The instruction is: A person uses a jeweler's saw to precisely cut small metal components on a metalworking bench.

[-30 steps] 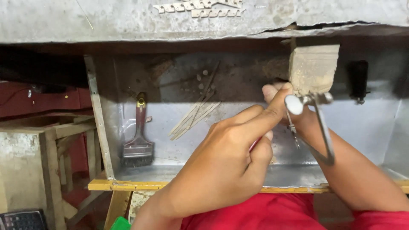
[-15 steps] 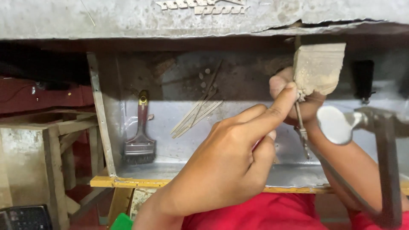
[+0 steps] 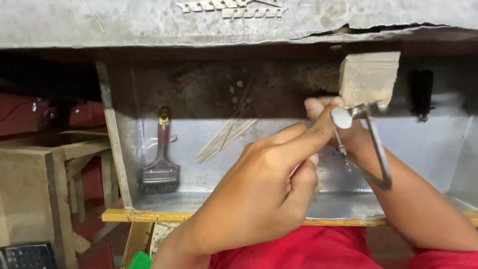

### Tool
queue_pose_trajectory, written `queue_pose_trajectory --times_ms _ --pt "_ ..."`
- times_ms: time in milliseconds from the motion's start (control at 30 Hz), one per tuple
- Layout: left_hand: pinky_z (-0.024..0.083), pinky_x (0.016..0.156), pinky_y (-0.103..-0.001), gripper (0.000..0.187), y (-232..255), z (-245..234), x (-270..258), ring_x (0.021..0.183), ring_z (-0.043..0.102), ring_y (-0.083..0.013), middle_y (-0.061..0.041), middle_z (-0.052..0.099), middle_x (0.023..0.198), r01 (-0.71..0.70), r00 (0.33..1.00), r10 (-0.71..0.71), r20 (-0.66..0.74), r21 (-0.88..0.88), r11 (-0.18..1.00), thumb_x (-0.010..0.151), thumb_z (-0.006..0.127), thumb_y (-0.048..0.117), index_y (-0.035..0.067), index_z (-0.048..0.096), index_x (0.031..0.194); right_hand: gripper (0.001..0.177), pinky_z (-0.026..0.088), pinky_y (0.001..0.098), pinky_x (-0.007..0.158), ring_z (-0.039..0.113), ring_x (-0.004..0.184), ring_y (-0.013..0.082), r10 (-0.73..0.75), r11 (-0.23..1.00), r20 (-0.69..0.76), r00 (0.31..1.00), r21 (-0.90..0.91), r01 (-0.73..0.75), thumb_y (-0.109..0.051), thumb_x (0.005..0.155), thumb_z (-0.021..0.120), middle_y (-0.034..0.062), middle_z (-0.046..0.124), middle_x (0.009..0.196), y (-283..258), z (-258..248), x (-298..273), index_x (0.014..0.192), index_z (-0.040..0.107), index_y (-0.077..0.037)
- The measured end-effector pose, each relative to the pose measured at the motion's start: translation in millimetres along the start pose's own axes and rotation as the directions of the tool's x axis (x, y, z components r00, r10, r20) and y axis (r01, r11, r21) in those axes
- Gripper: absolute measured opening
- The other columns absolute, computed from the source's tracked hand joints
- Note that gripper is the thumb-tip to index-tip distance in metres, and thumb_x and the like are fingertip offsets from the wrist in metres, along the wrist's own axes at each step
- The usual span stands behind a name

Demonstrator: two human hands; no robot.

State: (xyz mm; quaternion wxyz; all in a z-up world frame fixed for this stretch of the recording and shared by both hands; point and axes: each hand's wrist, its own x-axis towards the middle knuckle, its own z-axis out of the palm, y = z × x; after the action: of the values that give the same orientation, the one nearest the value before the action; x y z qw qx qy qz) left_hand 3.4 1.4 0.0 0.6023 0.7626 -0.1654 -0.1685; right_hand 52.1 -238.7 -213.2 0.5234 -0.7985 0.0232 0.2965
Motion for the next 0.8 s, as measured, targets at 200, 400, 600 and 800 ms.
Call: queue_pose_trajectory --times_ms 200,400,600,800 --pt "0.055 0.08 -0.035 0.059 2.8 -2.7 -1.7 0.081 0.066 -0.0228 -0.008 0.059 0.096 0.022 0.999 -0.023 0.025 0.02 1.0 0.095 0.041 -0.002 0.007 0.041 0.153 0.048 0.013 0.0239 0.046 0.019 0.055 0.0027 -0.155 0.933 -0.403 0.902 0.242 0.268 0.004 0.084 0.053 -0.0077 0.021 0.065 62.3 13.8 18.2 0.074 0.016 -0.025" --pt "0.053 0.106 -0.037 0.056 -1.6 -0.6 0.8 0.133 0.067 -0.0359 -0.019 0.063 0.144 -0.05 0.999 0.05 0.004 0.021 0.999 0.094 0.04 -0.005 0.003 0.041 0.15 0.048 0.021 0.0333 0.046 0.027 0.049 0.0071 -0.22 0.975 0.101 0.97 -0.02 0.224 -0.032 0.103 0.049 -0.0076 0.031 0.052 -27.9 1.4 -7.2 0.059 0.034 -0.019" --pt "0.054 0.08 -0.033 0.059 2.1 -2.6 0.5 0.08 0.066 -0.0218 -0.008 0.058 0.096 0.021 0.999 -0.021 0.035 0.019 1.0 0.096 0.041 -0.003 0.006 0.04 0.153 0.036 0.01 0.0261 0.045 0.016 0.051 0.0032 -0.26 0.9 -0.072 0.963 0.344 0.269 -0.016 0.096 0.053 -0.0096 0.025 0.058 2.9 0.3 0.2 0.067 0.031 -0.017" --pt "0.057 0.089 -0.033 0.058 2.6 -2.2 2.6 0.089 0.075 -0.0258 -0.019 0.067 0.131 -0.028 1.0 0.028 0.014 -0.001 1.0 0.092 0.038 -0.005 0.002 0.041 0.15 0.046 0.023 0.0304 0.046 0.029 0.052 0.0067 -0.16 0.984 -0.008 0.987 0.077 0.16 -0.029 0.101 0.055 -0.0081 0.033 0.056 -30.3 6.2 -14.0 0.06 0.036 -0.018"
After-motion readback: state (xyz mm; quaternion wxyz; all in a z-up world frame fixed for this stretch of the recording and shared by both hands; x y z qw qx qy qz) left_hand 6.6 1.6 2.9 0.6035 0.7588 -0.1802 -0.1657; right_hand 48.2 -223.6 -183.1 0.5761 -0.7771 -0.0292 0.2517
